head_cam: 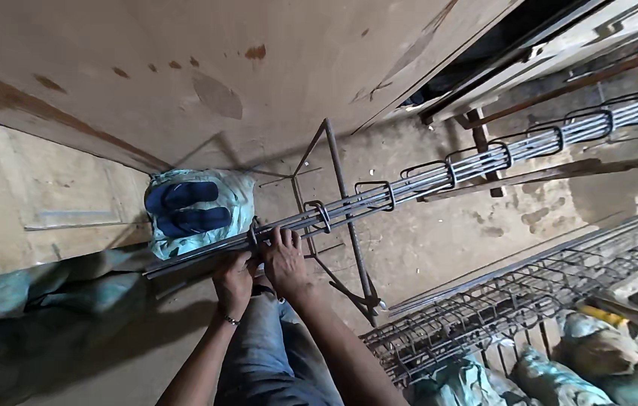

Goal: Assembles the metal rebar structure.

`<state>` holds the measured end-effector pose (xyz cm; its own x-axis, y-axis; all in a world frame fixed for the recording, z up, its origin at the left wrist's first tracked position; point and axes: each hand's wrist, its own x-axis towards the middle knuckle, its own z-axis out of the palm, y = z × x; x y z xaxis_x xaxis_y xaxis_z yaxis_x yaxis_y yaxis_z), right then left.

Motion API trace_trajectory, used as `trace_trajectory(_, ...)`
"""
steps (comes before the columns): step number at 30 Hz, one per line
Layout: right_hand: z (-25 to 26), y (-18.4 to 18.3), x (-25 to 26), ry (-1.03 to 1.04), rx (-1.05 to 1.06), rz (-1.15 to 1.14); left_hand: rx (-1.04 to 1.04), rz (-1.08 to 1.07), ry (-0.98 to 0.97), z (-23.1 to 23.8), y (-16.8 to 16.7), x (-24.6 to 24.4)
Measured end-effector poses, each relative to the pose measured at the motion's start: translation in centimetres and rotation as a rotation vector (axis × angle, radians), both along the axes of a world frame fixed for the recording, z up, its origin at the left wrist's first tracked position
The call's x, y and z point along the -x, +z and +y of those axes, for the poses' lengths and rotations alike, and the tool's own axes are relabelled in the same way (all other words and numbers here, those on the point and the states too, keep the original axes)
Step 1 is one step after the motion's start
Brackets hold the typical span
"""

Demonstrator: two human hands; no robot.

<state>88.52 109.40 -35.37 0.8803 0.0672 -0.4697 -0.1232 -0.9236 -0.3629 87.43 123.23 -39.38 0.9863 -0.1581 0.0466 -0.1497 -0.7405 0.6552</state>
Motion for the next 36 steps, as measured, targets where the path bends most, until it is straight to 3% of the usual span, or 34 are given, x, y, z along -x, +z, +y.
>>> trace_trajectory(3,-0.6,-1.5,2.6,-0.129,-0.054,-0.285,0.016,0.022,0.024,-0.3,0.2,-0.2)
trace_trajectory(5,-0.6,-2.4,5.0,-0.326,-0.126,-0.466,0.042,0.023,0.023,-0.2,0.0,-0.4)
trace_trajectory(9,0.6,-3.7,6.3,-0.800,-0.542,-0.202,0.139,0.055,0.008,0.2,-0.7,-0.2)
trace_trajectory(13,0.9,-6.3,4.9,-0.894,-1.057,-0.078,0.128,0.034,0.022,0.2,-0.8,-0.3)
trace_trajectory(15,1.2,-7.1,4.8,-0.913,-1.181,-0.098,0.136,0.004,0.018,0.3,-0.9,-0.4)
trace_trajectory(19,1.0,-7.4,5.2,-0.905,-1.162,-0.159,0.181,-0.023,-0.012,0.5,-1.5,-0.3)
trace_trajectory(28,0.1,-8.3,4.5,-1.083,-1.516,0.016,0.221,-0.048,-0.024,0.6,-1.9,-0.2)
trace_trajectory(33,-0.4,-8.5,3.1,-0.985,-1.301,-0.042,0.226,-0.058,-0.029,0.7,-2.4,-0.1)
trace_trajectory(36,-0.9,-8.3,3.4,-0.789,-1.093,-0.076,0.255,-0.056,-0.028,0.8,-2.6,0.0)
